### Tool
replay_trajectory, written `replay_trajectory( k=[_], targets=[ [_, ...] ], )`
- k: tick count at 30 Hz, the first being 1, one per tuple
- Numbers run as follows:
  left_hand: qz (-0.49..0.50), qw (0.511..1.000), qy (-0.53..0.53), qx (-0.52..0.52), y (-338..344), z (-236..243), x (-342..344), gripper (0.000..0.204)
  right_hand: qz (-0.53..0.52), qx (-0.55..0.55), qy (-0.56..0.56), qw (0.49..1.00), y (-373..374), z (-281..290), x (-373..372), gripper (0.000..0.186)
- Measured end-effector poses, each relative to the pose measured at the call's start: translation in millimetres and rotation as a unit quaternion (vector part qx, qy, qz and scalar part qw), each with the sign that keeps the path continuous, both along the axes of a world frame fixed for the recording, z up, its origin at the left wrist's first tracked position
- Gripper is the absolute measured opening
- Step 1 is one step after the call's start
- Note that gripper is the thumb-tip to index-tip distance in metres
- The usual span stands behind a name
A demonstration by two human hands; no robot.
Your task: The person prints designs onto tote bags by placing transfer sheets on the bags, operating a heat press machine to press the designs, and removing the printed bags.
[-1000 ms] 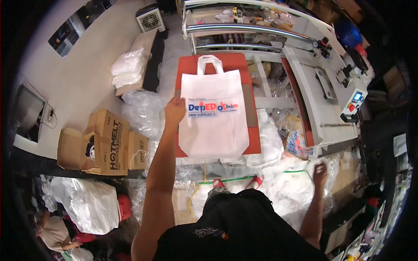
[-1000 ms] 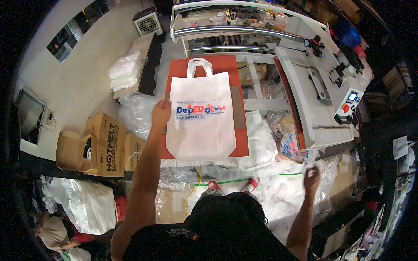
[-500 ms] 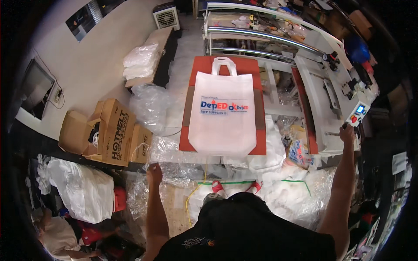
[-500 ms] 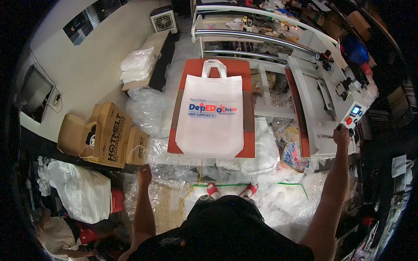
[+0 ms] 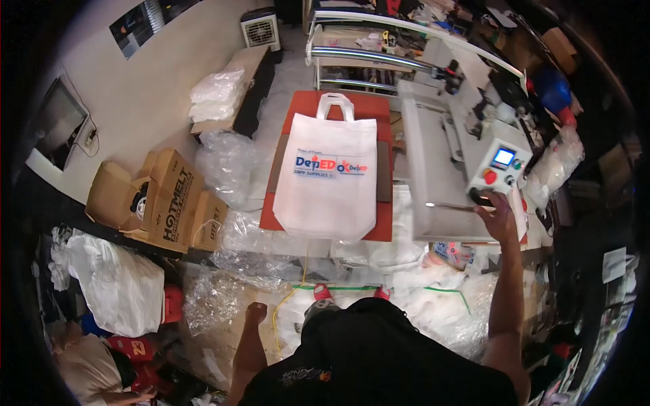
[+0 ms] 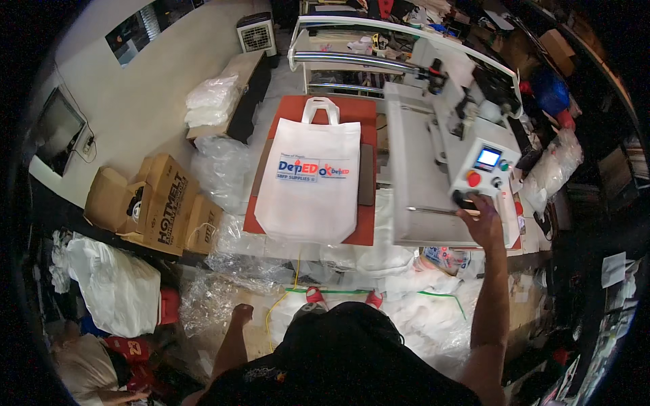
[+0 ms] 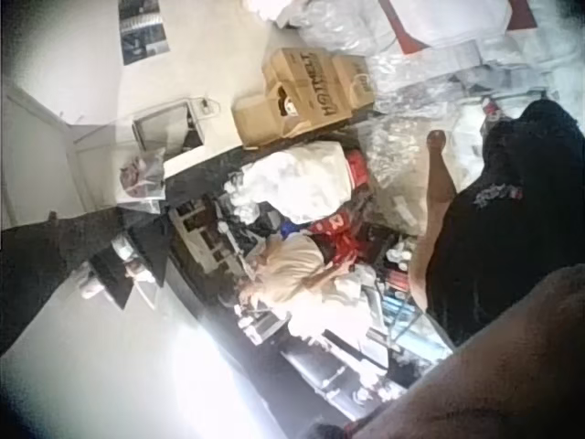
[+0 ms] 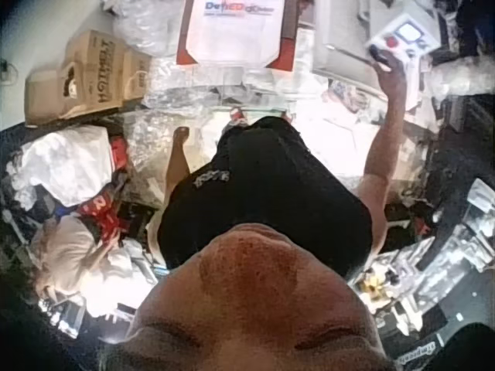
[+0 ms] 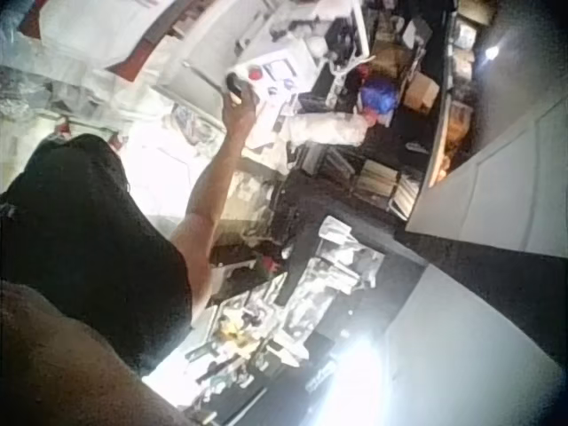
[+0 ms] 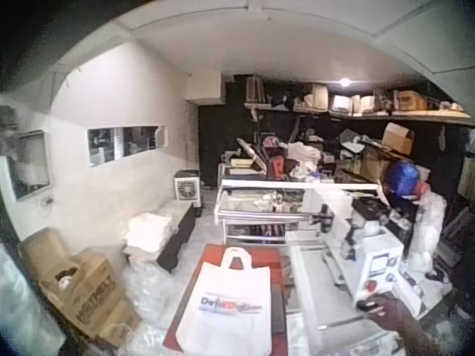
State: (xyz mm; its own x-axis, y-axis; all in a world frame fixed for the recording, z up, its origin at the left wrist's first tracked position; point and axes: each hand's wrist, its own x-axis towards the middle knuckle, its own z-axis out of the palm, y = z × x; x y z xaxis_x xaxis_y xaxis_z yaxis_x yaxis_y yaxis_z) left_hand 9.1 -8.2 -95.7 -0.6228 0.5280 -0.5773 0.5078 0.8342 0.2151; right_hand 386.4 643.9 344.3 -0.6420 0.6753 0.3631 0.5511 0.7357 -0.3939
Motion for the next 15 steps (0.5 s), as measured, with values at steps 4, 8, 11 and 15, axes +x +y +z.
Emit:
replay_trajectory(
  k=[4, 8, 11, 15],
  targets=[
    [0.204, 0.958, -0.200, 0.017, 66, 25, 55, 0.033, -0.001, -0.035, 0.015, 0.999, -2, -9, -7, 0.034],
    [0.065, 0.991, -0.079, 0.084, 33, 14, 120, 0.028, 0.104, 0.083, 0.054, 0.990, -20, -39, -72, 0.035],
    [0.299, 0.938, -0.142, 0.099, 74, 31, 182, 0.032, 0.148, 0.067, 0.035, 0.986, -37, -30, -96, 0.031],
    [0.329, 0.930, -0.137, 0.096, 63, 31, 273, 0.029, 0.239, 0.072, 0.077, 0.965, -54, -36, -137, 0.029]
  ],
)
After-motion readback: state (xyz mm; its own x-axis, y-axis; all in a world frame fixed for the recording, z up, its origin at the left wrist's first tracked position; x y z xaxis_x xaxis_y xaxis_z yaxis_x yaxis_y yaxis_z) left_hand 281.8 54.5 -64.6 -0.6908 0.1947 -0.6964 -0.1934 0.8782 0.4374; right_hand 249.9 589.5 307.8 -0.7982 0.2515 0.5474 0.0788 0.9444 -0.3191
